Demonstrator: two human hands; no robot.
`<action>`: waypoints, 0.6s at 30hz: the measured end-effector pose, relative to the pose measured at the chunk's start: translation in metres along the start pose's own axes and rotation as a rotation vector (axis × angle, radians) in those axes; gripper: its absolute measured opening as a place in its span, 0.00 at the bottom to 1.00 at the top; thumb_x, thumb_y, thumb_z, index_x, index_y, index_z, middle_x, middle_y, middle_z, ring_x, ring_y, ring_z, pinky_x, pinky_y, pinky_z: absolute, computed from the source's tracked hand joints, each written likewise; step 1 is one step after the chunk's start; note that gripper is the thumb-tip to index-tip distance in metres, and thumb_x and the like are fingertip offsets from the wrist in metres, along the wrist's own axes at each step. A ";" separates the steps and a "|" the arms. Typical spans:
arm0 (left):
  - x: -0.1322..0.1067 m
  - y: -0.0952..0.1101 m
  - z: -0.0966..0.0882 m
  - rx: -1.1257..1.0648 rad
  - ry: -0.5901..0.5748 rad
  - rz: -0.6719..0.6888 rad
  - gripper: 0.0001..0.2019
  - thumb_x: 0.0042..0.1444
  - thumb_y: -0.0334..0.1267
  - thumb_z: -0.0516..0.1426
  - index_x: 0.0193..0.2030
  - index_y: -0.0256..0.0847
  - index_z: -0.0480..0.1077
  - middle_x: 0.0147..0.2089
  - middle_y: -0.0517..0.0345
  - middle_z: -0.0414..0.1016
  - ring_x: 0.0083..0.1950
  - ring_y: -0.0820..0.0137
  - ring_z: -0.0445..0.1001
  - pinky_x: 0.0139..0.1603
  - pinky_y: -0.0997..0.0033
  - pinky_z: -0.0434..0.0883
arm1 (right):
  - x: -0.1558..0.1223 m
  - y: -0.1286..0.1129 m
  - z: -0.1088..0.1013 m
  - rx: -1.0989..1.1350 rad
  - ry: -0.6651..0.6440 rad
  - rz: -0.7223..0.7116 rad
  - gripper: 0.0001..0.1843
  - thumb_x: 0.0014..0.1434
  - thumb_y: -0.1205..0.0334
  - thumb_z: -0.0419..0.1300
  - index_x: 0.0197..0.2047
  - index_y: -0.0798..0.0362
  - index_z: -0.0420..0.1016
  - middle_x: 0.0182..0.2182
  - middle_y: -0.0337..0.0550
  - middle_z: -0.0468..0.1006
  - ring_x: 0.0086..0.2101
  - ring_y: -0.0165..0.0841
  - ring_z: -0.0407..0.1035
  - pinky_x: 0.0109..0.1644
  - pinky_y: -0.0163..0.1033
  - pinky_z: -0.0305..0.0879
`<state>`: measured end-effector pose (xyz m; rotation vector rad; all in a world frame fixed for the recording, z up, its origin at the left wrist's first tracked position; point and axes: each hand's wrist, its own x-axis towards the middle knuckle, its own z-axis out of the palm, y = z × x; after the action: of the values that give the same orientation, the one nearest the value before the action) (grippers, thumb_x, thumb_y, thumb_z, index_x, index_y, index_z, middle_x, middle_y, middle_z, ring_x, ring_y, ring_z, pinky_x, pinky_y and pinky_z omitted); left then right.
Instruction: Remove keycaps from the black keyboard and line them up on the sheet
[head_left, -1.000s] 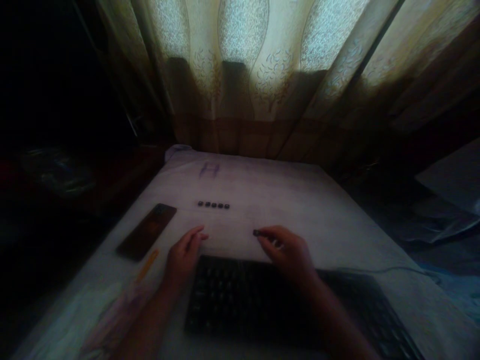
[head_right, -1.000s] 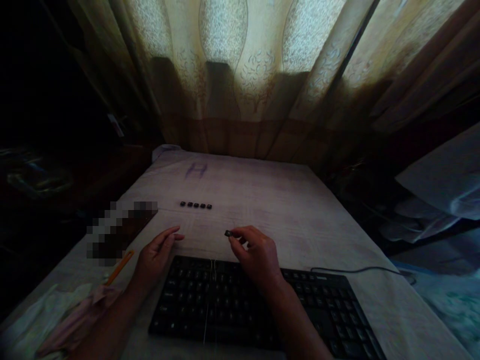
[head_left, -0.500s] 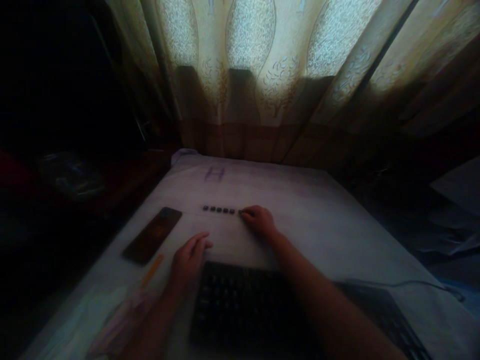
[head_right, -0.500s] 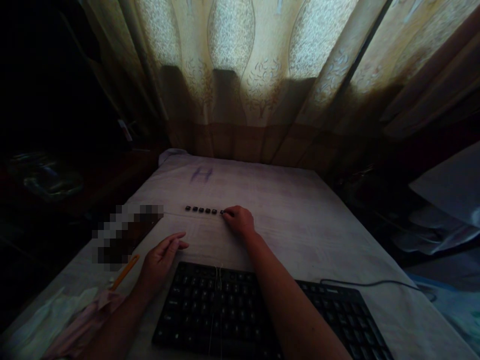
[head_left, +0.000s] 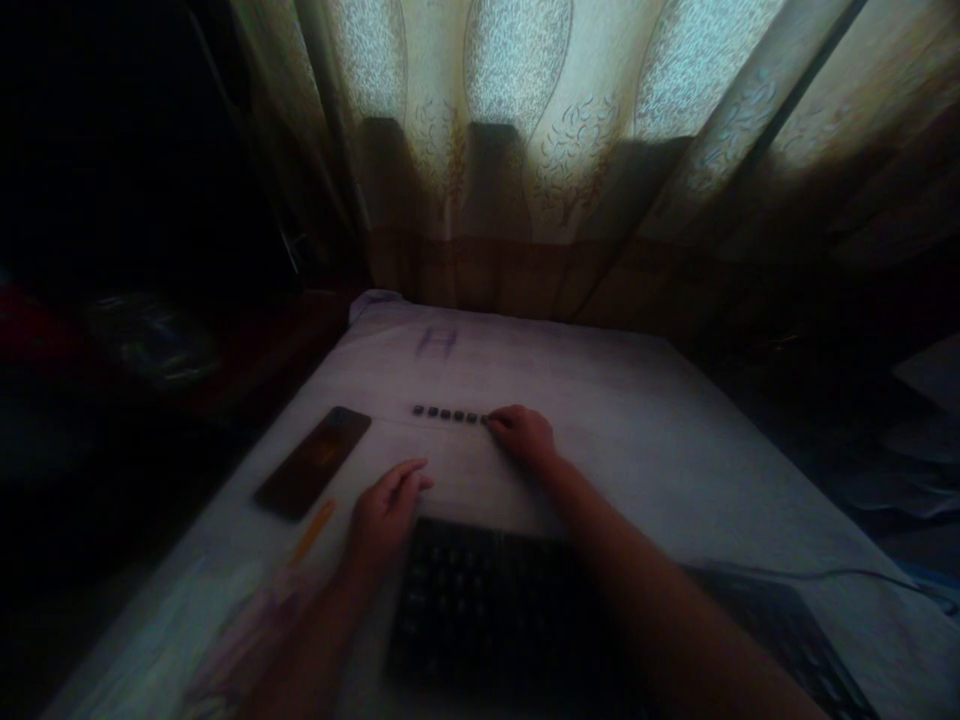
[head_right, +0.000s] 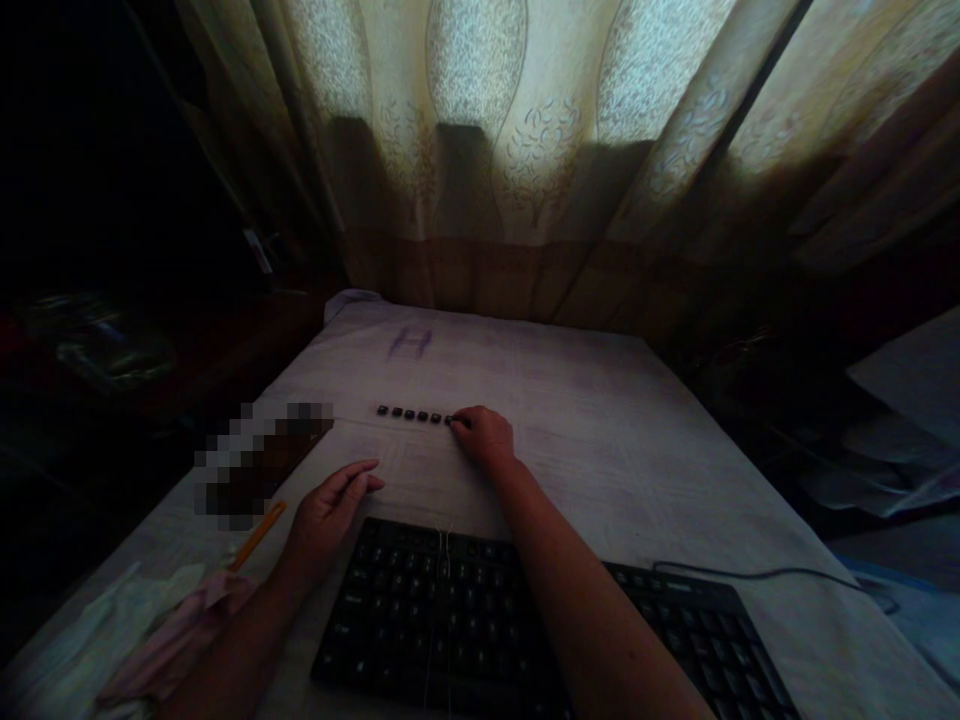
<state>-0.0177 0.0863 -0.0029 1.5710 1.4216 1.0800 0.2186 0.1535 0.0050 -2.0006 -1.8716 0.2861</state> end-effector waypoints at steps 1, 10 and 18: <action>0.000 0.000 0.000 0.003 0.000 0.000 0.18 0.57 0.47 0.53 0.47 0.40 0.75 0.36 0.53 0.83 0.42 0.62 0.80 0.48 0.61 0.74 | 0.000 0.000 0.000 -0.003 -0.002 0.000 0.13 0.61 0.59 0.58 0.45 0.46 0.82 0.43 0.45 0.82 0.42 0.40 0.75 0.42 0.41 0.67; 0.001 -0.003 0.000 -0.006 -0.009 0.005 0.19 0.57 0.47 0.53 0.48 0.39 0.74 0.37 0.52 0.83 0.43 0.62 0.80 0.49 0.60 0.74 | 0.001 0.003 0.003 -0.008 -0.002 -0.015 0.13 0.60 0.58 0.58 0.45 0.47 0.82 0.43 0.45 0.81 0.42 0.40 0.74 0.43 0.41 0.67; 0.001 -0.004 0.000 -0.008 0.000 0.005 0.17 0.56 0.46 0.54 0.47 0.40 0.75 0.37 0.53 0.83 0.43 0.62 0.80 0.48 0.60 0.74 | 0.001 0.004 0.003 0.003 0.004 -0.019 0.13 0.60 0.58 0.57 0.45 0.47 0.81 0.43 0.45 0.81 0.42 0.40 0.74 0.44 0.42 0.67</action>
<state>-0.0188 0.0876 -0.0066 1.5691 1.4127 1.0875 0.2213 0.1549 0.0005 -1.9792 -1.8854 0.2785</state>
